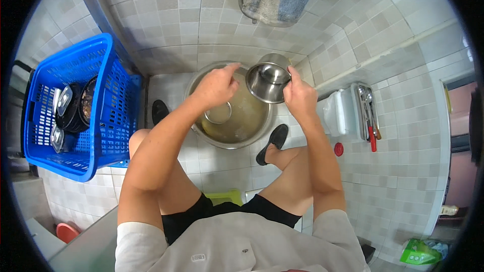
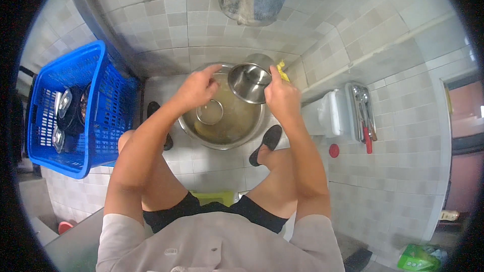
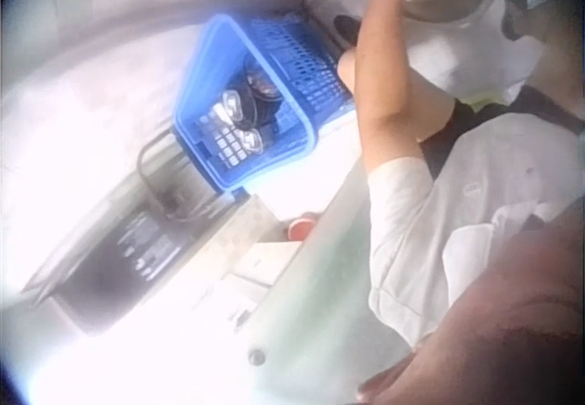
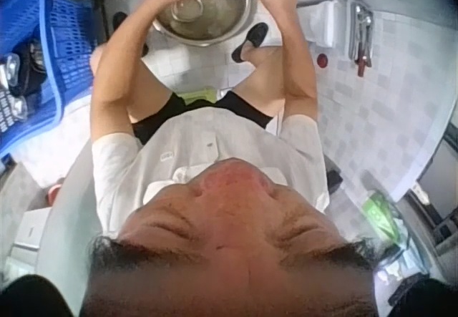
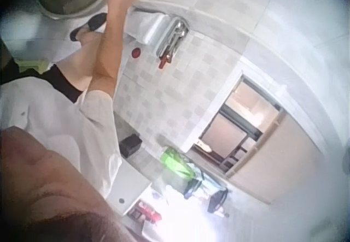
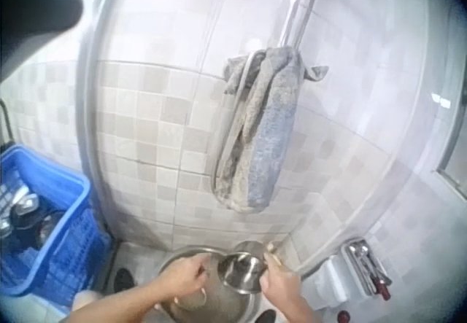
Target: The person washes metallic cups and a strainer in a basin of water using a scouring pad.
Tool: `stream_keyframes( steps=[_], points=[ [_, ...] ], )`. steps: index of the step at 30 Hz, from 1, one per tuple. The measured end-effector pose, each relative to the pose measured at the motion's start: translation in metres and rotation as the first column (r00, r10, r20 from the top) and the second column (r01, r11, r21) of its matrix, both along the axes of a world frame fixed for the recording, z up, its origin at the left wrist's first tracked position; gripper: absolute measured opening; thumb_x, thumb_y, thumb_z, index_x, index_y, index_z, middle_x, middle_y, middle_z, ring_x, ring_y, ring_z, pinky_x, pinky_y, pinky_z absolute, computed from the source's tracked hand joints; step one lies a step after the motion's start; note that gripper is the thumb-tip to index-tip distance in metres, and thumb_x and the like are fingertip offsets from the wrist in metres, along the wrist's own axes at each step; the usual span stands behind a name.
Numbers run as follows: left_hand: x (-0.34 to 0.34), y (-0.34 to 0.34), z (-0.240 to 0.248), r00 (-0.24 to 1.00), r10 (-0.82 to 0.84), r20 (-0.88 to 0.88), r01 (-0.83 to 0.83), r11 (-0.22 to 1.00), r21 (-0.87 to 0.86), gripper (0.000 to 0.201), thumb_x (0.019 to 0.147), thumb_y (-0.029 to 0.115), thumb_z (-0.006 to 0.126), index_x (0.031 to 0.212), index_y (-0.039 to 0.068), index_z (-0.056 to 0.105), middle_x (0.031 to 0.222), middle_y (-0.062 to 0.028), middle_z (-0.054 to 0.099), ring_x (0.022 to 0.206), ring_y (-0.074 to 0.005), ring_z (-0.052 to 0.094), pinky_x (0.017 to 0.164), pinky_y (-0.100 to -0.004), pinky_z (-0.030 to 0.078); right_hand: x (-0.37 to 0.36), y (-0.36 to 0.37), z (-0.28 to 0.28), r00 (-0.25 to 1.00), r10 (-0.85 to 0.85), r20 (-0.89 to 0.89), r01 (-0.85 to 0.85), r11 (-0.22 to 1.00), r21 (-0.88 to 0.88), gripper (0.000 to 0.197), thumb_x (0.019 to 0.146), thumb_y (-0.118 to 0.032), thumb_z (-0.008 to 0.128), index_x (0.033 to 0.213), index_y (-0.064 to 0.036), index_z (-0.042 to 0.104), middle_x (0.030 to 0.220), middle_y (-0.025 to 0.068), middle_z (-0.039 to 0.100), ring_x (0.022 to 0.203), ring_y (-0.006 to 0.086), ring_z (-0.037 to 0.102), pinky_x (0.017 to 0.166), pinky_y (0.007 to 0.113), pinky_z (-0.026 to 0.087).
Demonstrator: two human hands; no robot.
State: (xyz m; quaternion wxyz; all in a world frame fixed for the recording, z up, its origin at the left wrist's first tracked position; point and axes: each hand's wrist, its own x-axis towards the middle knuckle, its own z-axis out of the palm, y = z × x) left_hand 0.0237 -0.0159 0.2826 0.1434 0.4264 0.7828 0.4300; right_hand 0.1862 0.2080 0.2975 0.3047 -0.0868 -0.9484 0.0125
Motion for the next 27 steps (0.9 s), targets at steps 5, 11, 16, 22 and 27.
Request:
stream_keyframes(
  steps=[5, 11, 16, 22, 27],
  points=[
    [-0.014, -0.018, -0.003, 0.977, 0.107, -0.186, -0.131, 0.984, -0.122, 0.048, 0.086, 0.018, 0.062, 0.131, 0.001, 0.056, 0.096, -0.0240, 0.070, 0.094, -0.0411, 0.067, 0.087, -0.0499, 0.052, 0.010, -0.010, 0.020, 0.998, -0.009, -0.055, 0.027, 0.944, 0.328, 0.053, 0.074, -0.003, 0.066, 0.127, -0.0039, 0.063, 0.065, 0.0094, 0.061, 0.057, 0.0272, 0.061, 0.055, 0.040, 0.050],
    [-0.011, -0.019, 0.002, 0.971, 0.135, -0.197, -0.163, 0.978, -0.131, 0.048, 0.085, 0.018, 0.063, 0.130, 0.003, 0.057, 0.095, -0.0227, 0.071, 0.094, -0.0400, 0.067, 0.086, -0.0504, 0.052, 0.008, -0.013, 0.034, 0.989, 0.148, -0.025, -0.119, 0.876, 0.468, 0.058, 0.069, -0.001, 0.069, 0.127, -0.0042, 0.065, 0.062, 0.0019, 0.053, 0.057, 0.0196, 0.055, 0.054, 0.034, 0.047],
    [-0.008, -0.002, -0.001, 0.975, 0.105, -0.197, -0.133, 0.981, -0.138, 0.043, 0.086, 0.018, 0.062, 0.127, 0.005, 0.061, 0.088, -0.0224, 0.070, 0.086, -0.0417, 0.067, 0.079, -0.0493, 0.053, -0.004, 0.005, 0.014, 0.985, 0.168, -0.029, -0.126, 0.833, 0.539, 0.055, 0.074, -0.005, 0.068, 0.129, -0.0060, 0.065, 0.061, -0.0008, 0.048, 0.057, 0.0168, 0.052, 0.053, 0.033, 0.044],
    [-0.008, 0.015, -0.012, 0.962, 0.048, -0.268, -0.097, 0.980, -0.173, 0.042, 0.086, 0.018, 0.062, 0.125, 0.004, 0.063, 0.087, -0.0221, 0.071, 0.083, -0.0405, 0.069, 0.078, -0.0468, 0.054, 0.006, 0.032, -0.011, 1.000, 0.026, 0.004, -0.026, 0.903, 0.429, 0.054, 0.072, -0.006, 0.068, 0.126, -0.0055, 0.066, 0.061, 0.0017, 0.054, 0.056, 0.0182, 0.057, 0.052, 0.035, 0.047],
    [-0.003, 0.009, -0.004, 0.969, 0.024, -0.246, -0.072, 0.979, -0.189, 0.040, 0.084, 0.016, 0.061, 0.121, 0.003, 0.064, 0.084, -0.0213, 0.070, 0.081, -0.0406, 0.068, 0.077, -0.0488, 0.054, 0.076, 0.064, -0.063, 0.730, -0.481, 0.485, 0.575, 0.816, -0.058, 0.035, 0.080, -0.013, 0.067, 0.114, -0.0025, 0.068, 0.079, 0.0168, 0.070, 0.077, 0.0345, 0.071, 0.068, 0.046, 0.057]
  ],
)
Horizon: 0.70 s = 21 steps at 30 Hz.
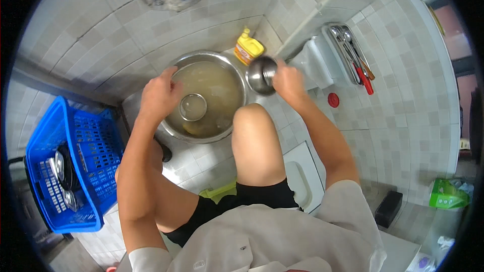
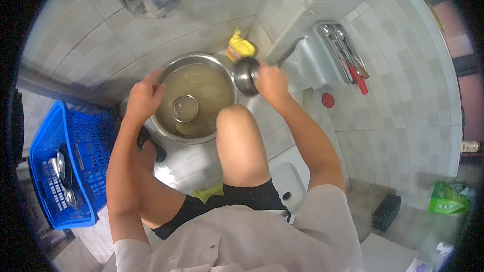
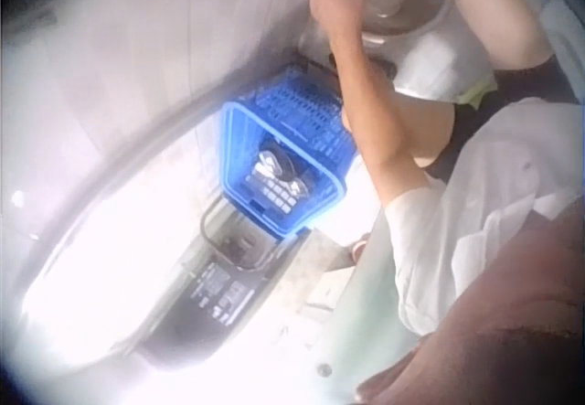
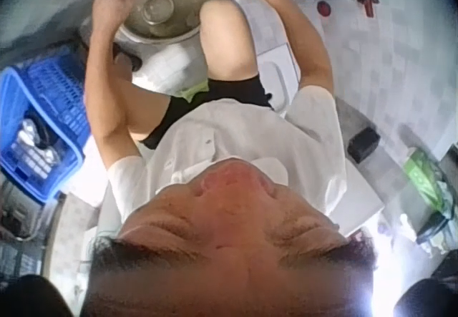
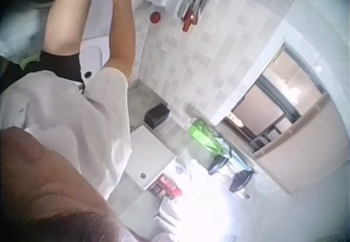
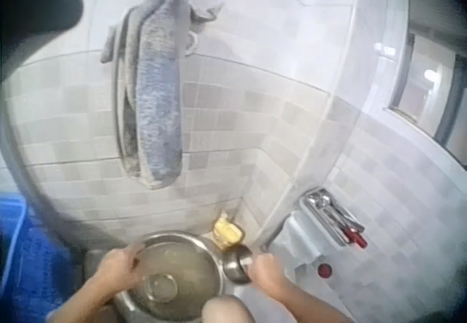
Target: The person washes metallic cups and a strainer in a basin of water using a scouring pad.
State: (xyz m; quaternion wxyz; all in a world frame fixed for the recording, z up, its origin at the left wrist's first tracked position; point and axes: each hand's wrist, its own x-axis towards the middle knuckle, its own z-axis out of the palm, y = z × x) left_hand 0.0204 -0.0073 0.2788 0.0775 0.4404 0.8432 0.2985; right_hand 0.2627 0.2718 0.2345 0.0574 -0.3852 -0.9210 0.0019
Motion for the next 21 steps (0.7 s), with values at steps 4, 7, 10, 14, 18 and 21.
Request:
stream_keyframes(
  steps=[4, 7, 10, 14, 18, 21],
  points=[
    [0.012, 0.012, 0.009, 0.994, -0.092, 0.052, 0.091, 0.995, 0.031, 0.036, 0.085, 0.018, 0.064, 0.118, 0.003, 0.065, 0.084, -0.0213, 0.070, 0.080, -0.0391, 0.069, 0.075, -0.0462, 0.054, 0.204, 0.039, -0.112, 0.733, -0.024, 0.680, 0.325, 0.891, -0.318, 0.022, 0.073, -0.015, 0.067, 0.090, -0.0027, 0.075, 0.101, 0.0194, 0.073, 0.096, 0.0365, 0.071, 0.082, 0.046, 0.056],
    [0.009, 0.007, 0.010, 0.992, -0.108, 0.060, 0.110, 0.993, -0.031, 0.036, 0.086, 0.018, 0.067, 0.119, 0.002, 0.065, 0.084, -0.0204, 0.071, 0.078, -0.0383, 0.069, 0.073, -0.0443, 0.054, 0.347, -0.008, -0.155, 0.262, 0.241, 0.935, 0.624, 0.696, -0.354, 0.034, 0.075, -0.007, 0.064, 0.107, -0.0088, 0.076, 0.118, 0.0172, 0.071, 0.113, 0.0275, 0.067, 0.089, 0.044, 0.054],
    [0.005, -0.004, 0.017, 0.992, -0.112, 0.058, 0.117, 0.989, -0.094, 0.036, 0.086, 0.018, 0.067, 0.119, 0.002, 0.065, 0.084, -0.0200, 0.071, 0.077, -0.0375, 0.069, 0.072, -0.0437, 0.054, 0.376, -0.052, -0.159, 0.171, 0.251, 0.953, 0.682, 0.668, -0.298, 0.035, 0.081, -0.011, 0.063, 0.114, -0.0105, 0.073, 0.114, 0.0155, 0.072, 0.109, 0.0267, 0.068, 0.087, 0.042, 0.054],
    [0.004, -0.005, 0.013, 0.987, -0.131, 0.092, 0.142, 0.982, -0.124, 0.035, 0.088, 0.017, 0.067, 0.119, 0.001, 0.065, 0.080, -0.0194, 0.070, 0.072, -0.0357, 0.068, 0.069, -0.0408, 0.053, 0.436, -0.074, -0.162, 0.244, 0.327, 0.913, 0.793, 0.474, -0.382, 0.028, 0.082, -0.010, 0.063, 0.107, -0.0101, 0.076, 0.098, 0.0141, 0.074, 0.094, 0.0316, 0.071, 0.076, 0.049, 0.054],
    [0.007, 0.000, 0.007, 0.989, -0.132, 0.062, 0.139, 0.980, -0.142, 0.034, 0.088, 0.015, 0.067, 0.118, 0.000, 0.065, 0.078, -0.0187, 0.069, 0.068, -0.0322, 0.067, 0.066, -0.0401, 0.052, 0.444, -0.123, -0.166, -0.009, 0.421, 0.907, 0.702, 0.649, -0.294, 0.036, 0.079, -0.012, 0.068, 0.114, -0.0126, 0.074, 0.117, 0.0090, 0.072, 0.111, 0.0253, 0.068, 0.084, 0.046, 0.055],
    [0.011, 0.006, 0.013, 0.988, -0.141, 0.070, 0.151, 0.972, -0.182, 0.035, 0.088, 0.015, 0.067, 0.120, 0.001, 0.065, 0.076, -0.0174, 0.068, 0.066, -0.0308, 0.066, 0.065, -0.0395, 0.052, 0.493, -0.101, -0.218, 0.258, 0.366, 0.894, 0.699, 0.568, -0.434, 0.027, 0.079, -0.012, 0.067, 0.105, -0.0106, 0.074, 0.100, 0.0102, 0.073, 0.091, 0.0306, 0.070, 0.071, 0.048, 0.054]
  ],
)
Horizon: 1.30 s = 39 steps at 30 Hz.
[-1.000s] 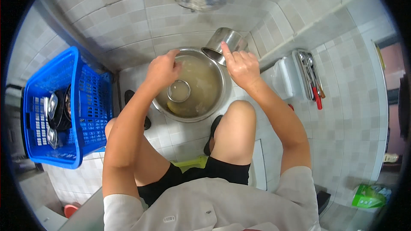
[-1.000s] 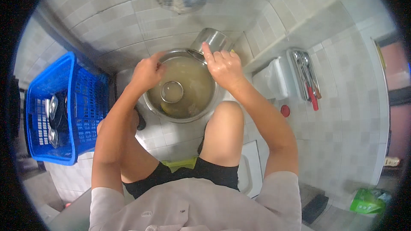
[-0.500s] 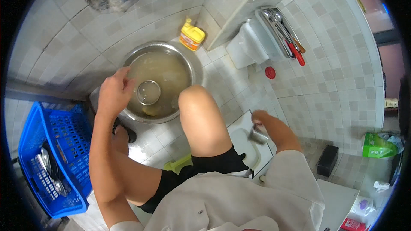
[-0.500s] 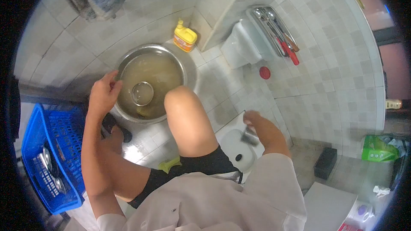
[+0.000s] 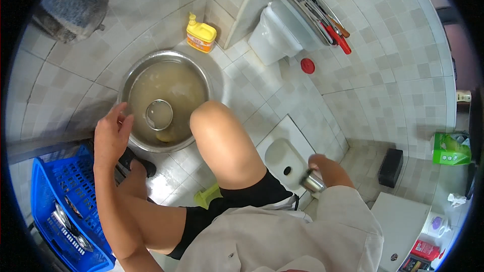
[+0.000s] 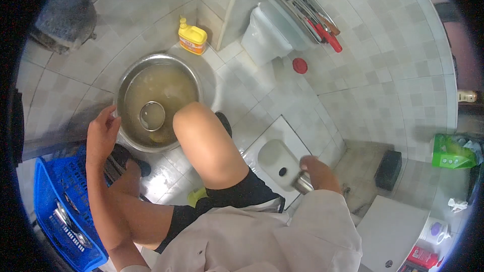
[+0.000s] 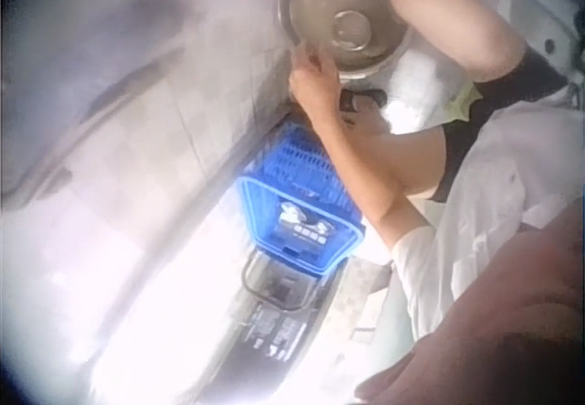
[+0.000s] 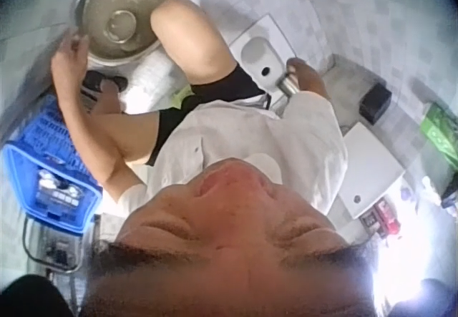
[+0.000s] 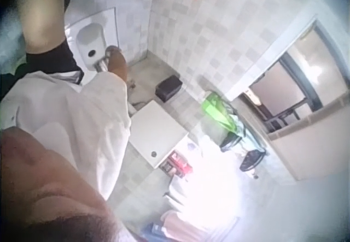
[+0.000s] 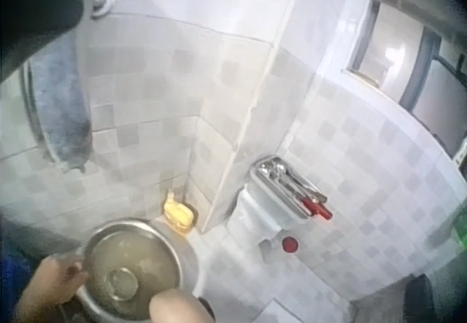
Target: The person washes metallic cups and a strainer in a basin of water using a scouring pad.
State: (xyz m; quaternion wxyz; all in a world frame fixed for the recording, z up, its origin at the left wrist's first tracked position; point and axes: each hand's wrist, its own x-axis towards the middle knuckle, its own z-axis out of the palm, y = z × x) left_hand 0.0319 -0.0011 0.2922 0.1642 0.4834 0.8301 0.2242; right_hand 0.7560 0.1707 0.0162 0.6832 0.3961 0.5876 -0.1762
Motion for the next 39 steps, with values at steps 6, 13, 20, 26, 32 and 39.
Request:
stream_keyframes(
  steps=[6, 13, 20, 26, 32, 39],
  points=[
    [-0.005, -0.001, -0.013, 1.000, 0.000, 0.001, 0.000, 0.994, -0.109, 0.035, 0.088, 0.014, 0.068, 0.120, 0.000, 0.065, 0.075, -0.0161, 0.067, 0.064, -0.0292, 0.065, 0.064, -0.0389, 0.051, -0.102, 0.071, -0.055, 0.281, -0.736, -0.616, 0.949, 0.308, 0.064, 0.025, 0.083, -0.008, 0.057, 0.059, -0.0041, 0.053, 0.051, 0.0113, 0.051, 0.043, 0.0213, 0.050, 0.038, 0.037, 0.034],
    [-0.002, 0.019, -0.032, 0.999, -0.001, 0.053, 0.008, 0.991, -0.136, 0.035, 0.088, 0.013, 0.068, 0.119, 0.000, 0.065, 0.075, -0.0157, 0.067, 0.064, -0.0277, 0.065, 0.063, -0.0375, 0.051, -0.194, 0.139, -0.071, -0.138, -0.469, -0.872, 0.987, -0.144, -0.078, 0.013, 0.083, -0.004, 0.054, 0.071, -0.0006, 0.057, 0.060, 0.0130, 0.060, 0.045, 0.0216, 0.056, 0.038, 0.036, 0.036],
    [-0.012, 0.012, -0.055, 0.994, 0.049, 0.094, -0.027, 0.974, -0.223, 0.035, 0.087, 0.012, 0.068, 0.119, 0.000, 0.065, 0.079, -0.0165, 0.068, 0.068, -0.0283, 0.066, 0.066, -0.0376, 0.052, -0.269, 0.171, -0.117, -0.189, -0.280, -0.941, 0.964, -0.235, -0.124, 0.020, 0.085, -0.007, 0.055, 0.075, 0.0078, 0.065, 0.061, 0.0151, 0.064, 0.047, 0.0231, 0.063, 0.038, 0.037, 0.042],
    [-0.010, 0.012, -0.078, 0.993, -0.048, 0.112, 0.081, 0.946, -0.314, 0.036, 0.086, 0.016, 0.069, 0.119, 0.001, 0.066, 0.082, -0.0184, 0.069, 0.075, -0.0342, 0.068, 0.071, -0.0409, 0.053, -0.255, 0.208, -0.148, -0.162, -0.309, -0.937, 0.987, -0.028, -0.161, 0.015, 0.087, -0.011, 0.056, 0.079, 0.0016, 0.060, 0.064, 0.0116, 0.062, 0.048, 0.0209, 0.060, 0.037, 0.033, 0.039],
    [-0.017, -0.003, -0.072, 0.997, 0.004, 0.082, 0.033, 0.898, -0.438, 0.039, 0.089, 0.027, 0.066, 0.119, 0.002, 0.066, 0.092, -0.0187, 0.072, 0.087, -0.0381, 0.068, 0.080, -0.0451, 0.053, -0.305, 0.174, -0.105, -0.648, -0.514, -0.562, 0.761, -0.428, -0.487, 0.022, 0.095, -0.018, 0.060, 0.104, 0.0011, 0.056, 0.086, 0.0136, 0.062, 0.070, 0.0220, 0.061, 0.059, 0.037, 0.053],
    [-0.038, -0.028, -0.112, 0.979, -0.045, 0.201, 0.120, 0.918, -0.379, 0.044, 0.089, 0.032, 0.064, 0.120, 0.001, 0.066, 0.098, -0.0232, 0.070, 0.093, -0.0390, 0.068, 0.083, -0.0448, 0.052, -0.380, 0.173, 0.056, -0.299, -0.771, -0.562, 0.726, 0.199, -0.658, 0.037, 0.093, -0.028, 0.065, 0.120, -0.0027, 0.058, 0.098, 0.0118, 0.066, 0.079, 0.0197, 0.062, 0.067, 0.033, 0.053]
  ],
)
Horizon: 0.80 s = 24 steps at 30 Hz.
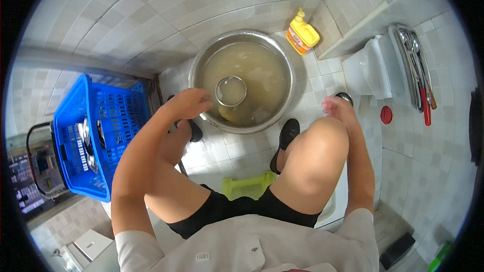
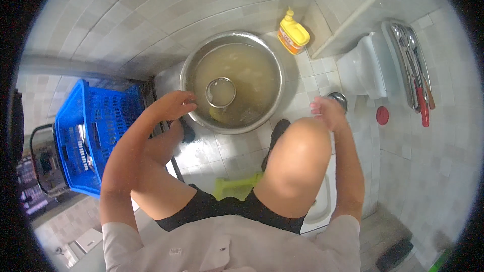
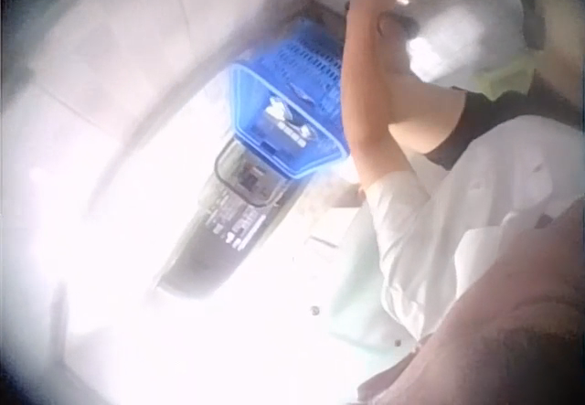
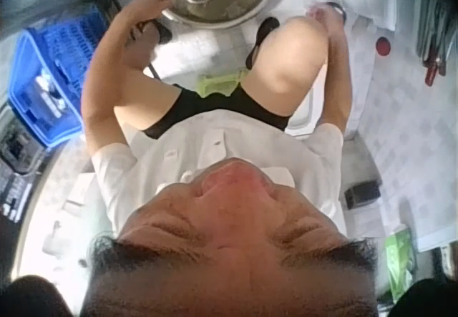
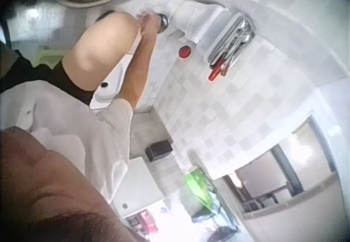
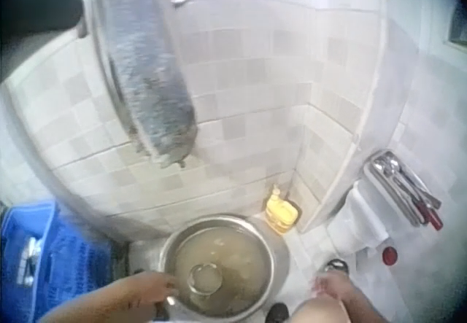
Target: The person washes metallic cups and a strainer in a basin of water using a scouring pad.
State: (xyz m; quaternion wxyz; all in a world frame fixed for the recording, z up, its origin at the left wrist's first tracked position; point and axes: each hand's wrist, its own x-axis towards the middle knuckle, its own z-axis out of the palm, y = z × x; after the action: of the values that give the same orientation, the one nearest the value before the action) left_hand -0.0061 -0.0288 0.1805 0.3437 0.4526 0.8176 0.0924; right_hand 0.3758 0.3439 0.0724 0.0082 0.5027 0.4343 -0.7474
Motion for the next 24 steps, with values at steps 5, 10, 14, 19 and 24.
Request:
stream_keyframes(
  steps=[5, 10, 14, 19, 24],
  points=[
    [-0.024, 0.005, -0.056, 0.980, -0.186, -0.066, 0.183, 0.982, -0.053, 0.042, 0.090, 0.035, 0.056, 0.106, 0.000, 0.070, 0.102, -0.0254, 0.070, 0.096, -0.0425, 0.067, 0.087, -0.0473, 0.052, -0.083, -0.003, 0.146, 0.957, 0.290, 0.001, -0.278, 0.915, 0.293, 0.038, 0.097, -0.034, 0.061, 0.120, -0.0037, 0.060, 0.099, 0.0077, 0.067, 0.084, 0.0140, 0.063, 0.066, 0.028, 0.051],
    [0.002, 0.012, -0.124, 0.945, 0.318, -0.078, -0.318, 0.948, 0.020, 0.036, 0.087, 0.029, 0.059, 0.107, 0.002, 0.070, 0.105, -0.0257, 0.069, 0.101, -0.0424, 0.066, 0.091, -0.0478, 0.052, -0.167, -0.036, 0.161, 0.618, 0.746, 0.248, -0.755, 0.475, 0.451, 0.039, 0.098, -0.035, 0.059, 0.123, -0.0055, 0.060, 0.101, 0.0045, 0.067, 0.085, 0.0115, 0.061, 0.070, 0.029, 0.052],
    [0.037, 0.012, -0.176, 0.817, 0.577, 0.007, -0.574, 0.811, 0.115, 0.031, 0.085, 0.020, 0.059, 0.108, 0.003, 0.069, 0.105, -0.0249, 0.070, 0.102, -0.0415, 0.067, 0.093, -0.0477, 0.053, -0.212, -0.077, 0.061, 0.408, 0.843, 0.351, -0.903, 0.315, 0.293, 0.031, 0.097, -0.034, 0.058, 0.115, -0.0085, 0.064, 0.097, 0.0045, 0.068, 0.077, 0.0121, 0.061, 0.063, 0.029, 0.052],
    [0.071, 0.014, -0.221, 0.895, 0.207, -0.394, -0.180, 0.978, 0.105, 0.015, 0.079, 0.019, 0.065, 0.088, 0.013, 0.075, 0.096, -0.0116, 0.070, 0.103, -0.0314, 0.065, 0.085, -0.0425, 0.053, -0.224, -0.148, -0.081, 0.396, 0.878, 0.270, -0.918, 0.391, 0.074, 0.025, 0.100, -0.025, 0.052, 0.101, -0.0022, 0.063, 0.082, 0.0057, 0.063, 0.067, 0.0176, 0.061, 0.054, 0.034, 0.050],
    [0.074, 0.035, -0.224, 0.920, 0.023, -0.392, -0.016, 1.000, 0.021, 0.015, 0.081, 0.020, 0.064, 0.086, 0.011, 0.075, 0.097, -0.0100, 0.071, 0.105, -0.0273, 0.065, 0.087, -0.0405, 0.050, -0.221, -0.198, -0.149, 0.948, 0.260, 0.183, -0.285, 0.951, 0.121, 0.020, 0.100, -0.022, 0.055, 0.109, -0.0043, 0.059, 0.085, 0.0051, 0.063, 0.071, 0.0195, 0.065, 0.058, 0.034, 0.055]
  ],
)
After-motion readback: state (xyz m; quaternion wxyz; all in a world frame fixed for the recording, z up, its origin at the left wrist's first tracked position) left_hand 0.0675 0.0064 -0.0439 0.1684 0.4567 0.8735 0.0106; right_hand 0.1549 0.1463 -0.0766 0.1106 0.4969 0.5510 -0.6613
